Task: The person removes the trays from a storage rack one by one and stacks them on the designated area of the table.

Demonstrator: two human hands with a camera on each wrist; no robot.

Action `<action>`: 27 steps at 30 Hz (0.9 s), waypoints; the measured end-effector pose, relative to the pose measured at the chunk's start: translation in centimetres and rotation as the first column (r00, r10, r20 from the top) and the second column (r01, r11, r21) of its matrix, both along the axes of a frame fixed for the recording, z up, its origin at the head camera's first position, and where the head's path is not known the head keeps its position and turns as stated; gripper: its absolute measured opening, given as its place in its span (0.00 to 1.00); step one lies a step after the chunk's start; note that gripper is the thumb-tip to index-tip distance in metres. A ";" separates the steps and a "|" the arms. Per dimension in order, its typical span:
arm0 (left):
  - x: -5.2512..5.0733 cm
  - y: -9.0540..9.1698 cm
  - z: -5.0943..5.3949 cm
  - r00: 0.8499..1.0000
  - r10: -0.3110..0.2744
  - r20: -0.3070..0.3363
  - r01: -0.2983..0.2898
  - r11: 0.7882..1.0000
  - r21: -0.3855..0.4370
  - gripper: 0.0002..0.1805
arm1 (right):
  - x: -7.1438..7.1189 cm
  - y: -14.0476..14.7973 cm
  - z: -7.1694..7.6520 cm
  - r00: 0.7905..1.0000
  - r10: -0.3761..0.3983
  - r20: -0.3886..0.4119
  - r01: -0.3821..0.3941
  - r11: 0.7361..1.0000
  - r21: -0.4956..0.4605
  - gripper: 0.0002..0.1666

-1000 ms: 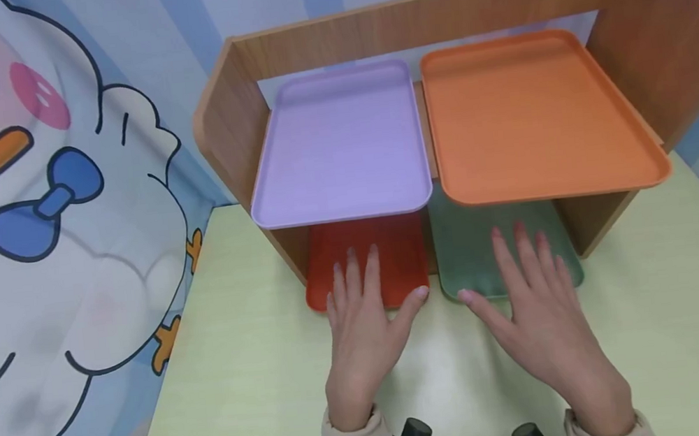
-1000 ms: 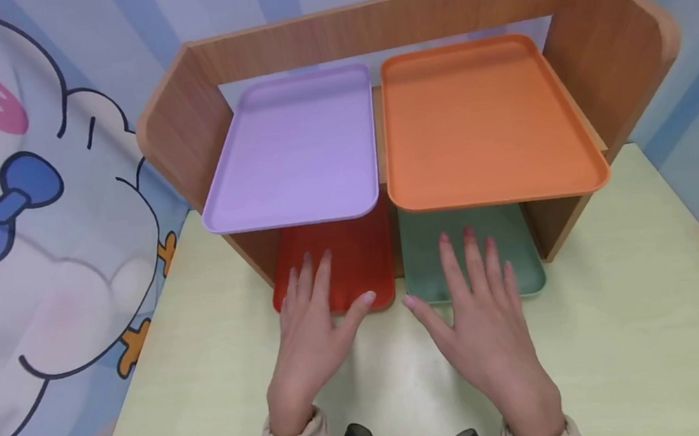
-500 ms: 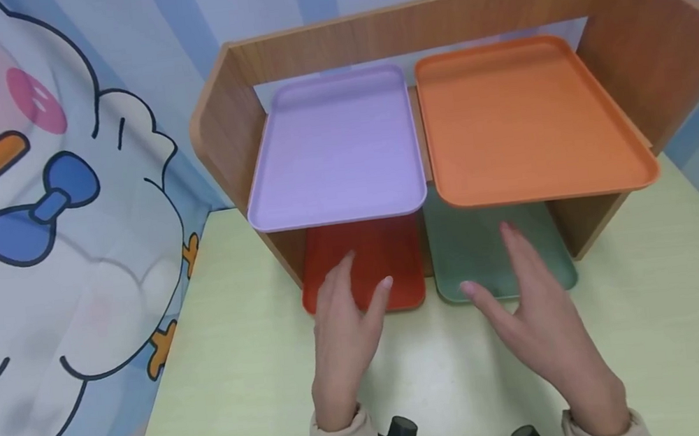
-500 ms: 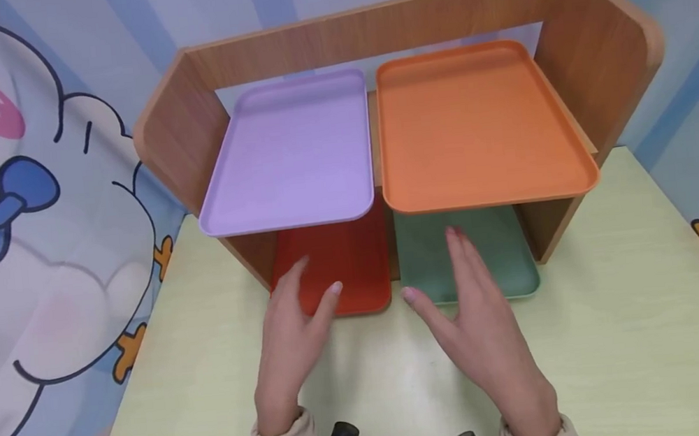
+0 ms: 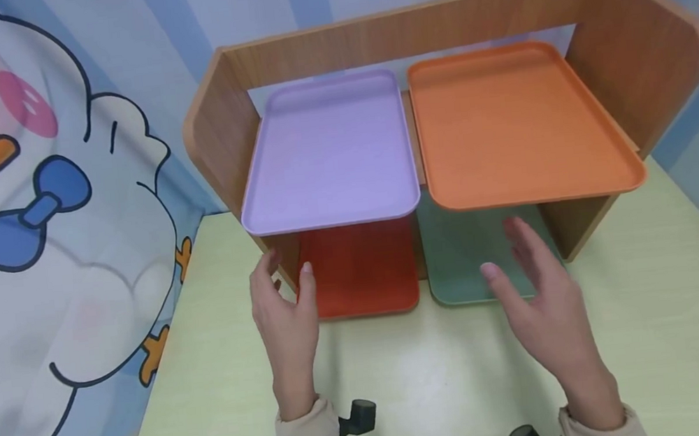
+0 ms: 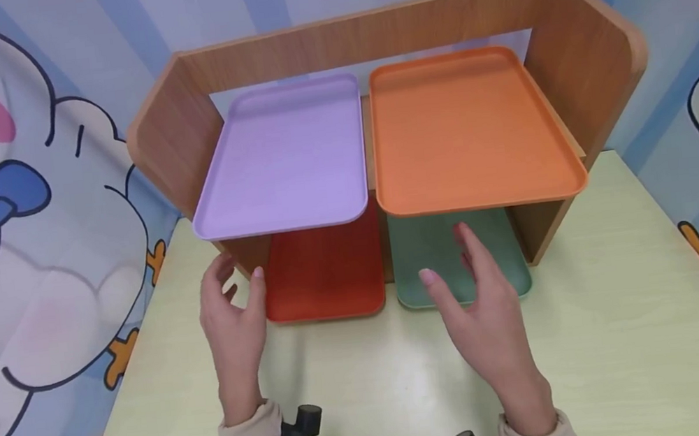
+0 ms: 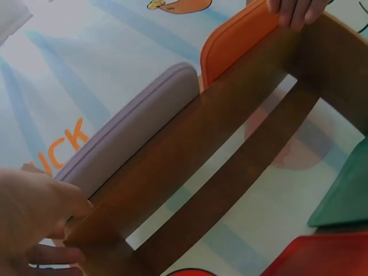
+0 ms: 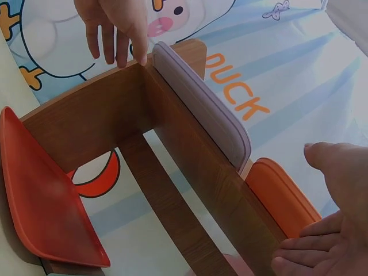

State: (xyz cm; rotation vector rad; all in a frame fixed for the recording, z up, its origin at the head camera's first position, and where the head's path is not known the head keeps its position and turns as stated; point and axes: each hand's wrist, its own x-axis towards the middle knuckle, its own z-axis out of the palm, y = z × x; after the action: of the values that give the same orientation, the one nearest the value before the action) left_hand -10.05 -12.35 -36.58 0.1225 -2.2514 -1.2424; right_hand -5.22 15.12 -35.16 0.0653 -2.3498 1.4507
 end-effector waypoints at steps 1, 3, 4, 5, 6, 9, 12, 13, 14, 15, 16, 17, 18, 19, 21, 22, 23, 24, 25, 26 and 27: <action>-0.3 -0.4 -0.1 1.000 0.016 -0.024 -0.016 1.000 0.012 0.28 | 0.0 0.0 0.0 1.000 -0.002 -0.003 0.001 1.000 -0.020 0.39; -0.9 -1.2 -0.2 0.997 0.048 -0.068 -0.045 0.998 0.040 0.28 | -0.1 0.0 0.0 1.000 -0.007 -0.004 0.007 0.999 -0.051 0.38; -1.2 -1.5 -0.2 0.994 0.062 -0.089 -0.057 0.997 0.055 0.29 | -0.1 0.0 0.0 1.000 -0.007 -0.002 0.007 0.998 -0.069 0.37; -1.6 -1.9 -0.3 0.992 0.074 -0.104 -0.067 0.995 0.069 0.29 | -0.2 0.1 0.0 1.000 -0.005 0.001 0.005 0.996 -0.085 0.37; -2.0 -2.3 -0.4 0.990 0.083 -0.116 -0.074 0.994 0.084 0.29 | -0.2 0.1 0.0 1.000 -0.001 0.007 0.002 0.995 -0.098 0.36; -3.0 -3.2 -0.7 0.987 0.094 -0.132 -0.079 0.990 0.116 0.31 | -0.2 0.2 0.0 0.999 0.013 0.032 -0.008 0.989 -0.149 0.35; -3.9 -3.7 -1.0 0.989 0.082 -0.121 -0.066 0.990 0.126 0.32 | -0.1 0.5 0.1 0.998 0.027 0.056 -0.014 0.976 -0.217 0.34; -4.1 -3.9 -1.2 0.990 0.078 -0.115 -0.063 0.990 0.126 0.33 | -0.1 0.5 0.2 0.997 0.031 0.063 -0.015 0.969 -0.247 0.34; -4.4 -3.9 -1.3 0.992 0.072 -0.107 -0.059 0.990 0.127 0.33 | -0.1 0.5 0.3 0.997 0.032 0.069 -0.012 0.961 -0.275 0.34; -4.6 -4.0 -1.4 0.993 0.065 -0.099 -0.052 0.990 0.128 0.34 | -0.1 0.6 0.3 0.997 0.029 0.075 -0.005 0.954 -0.301 0.34; -4.8 -4.0 -1.5 0.994 0.058 -0.093 -0.045 0.991 0.128 0.35 | -0.1 0.6 0.4 0.996 0.026 0.082 0.002 0.945 -0.327 0.34; -5.0 -4.0 -1.6 0.995 0.050 -0.088 -0.038 0.991 0.129 0.35 | -0.1 0.7 0.4 0.996 0.023 0.086 0.009 0.934 -0.358 0.34; -5.2 -4.0 -1.6 0.995 0.040 -0.086 -0.029 0.991 0.130 0.36 | -0.1 0.8 0.5 0.996 0.020 0.089 0.017 0.921 -0.389 0.33; -5.5 -4.1 -1.7 0.996 0.033 -0.083 -0.022 0.991 0.131 0.36 | -0.2 0.8 0.5 0.996 0.015 0.091 0.023 0.912 -0.410 0.33; -5.9 -4.2 -1.8 0.996 0.018 -0.085 -0.007 0.991 0.131 0.35 | -0.2 1.0 0.6 0.996 0.017 0.089 0.025 0.892 -0.452 0.34; -6.1 -4.3 -1.9 0.996 0.012 -0.091 0.001 0.991 0.135 0.34 | -0.3 1.0 0.6 0.996 0.027 0.083 0.016 0.878 -0.478 0.34; -6.3 -4.4 -1.9 0.995 0.006 -0.099 0.008 0.990 0.141 0.33 | -0.4 1.0 0.6 0.997 0.035 0.075 0.008 0.863 -0.506 0.34; -6.4 -4.5 -2.0 0.994 0.002 -0.107 0.014 0.989 0.147 0.31 | -0.5 1.0 0.6 0.997 0.044 0.067 -0.002 0.845 -0.535 0.33; -6.6 -4.7 -2.0 0.994 0.000 -0.114 0.017 0.988 0.154 0.29 | -0.6 1.1 0.6 0.997 0.057 0.055 -0.017 0.829 -0.559 0.34; -6.7 -4.8 -2.1 0.993 0.000 -0.120 0.020 0.987 0.162 0.28 | -0.7 1.1 0.6 0.996 0.073 0.045 -0.033 0.813 -0.581 0.34; -6.8 -5.0 -2.1 0.992 -0.001 -0.128 0.023 0.985 0.173 0.26 | -0.8 1.2 0.6 0.996 0.087 0.034 -0.049 0.797 -0.602 0.34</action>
State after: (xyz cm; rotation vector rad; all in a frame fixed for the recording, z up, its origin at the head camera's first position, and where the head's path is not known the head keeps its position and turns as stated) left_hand -16.85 -17.31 -38.69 0.0928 -2.0365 -1.4119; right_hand -5.99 16.28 -34.53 -0.0671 -1.8261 2.1945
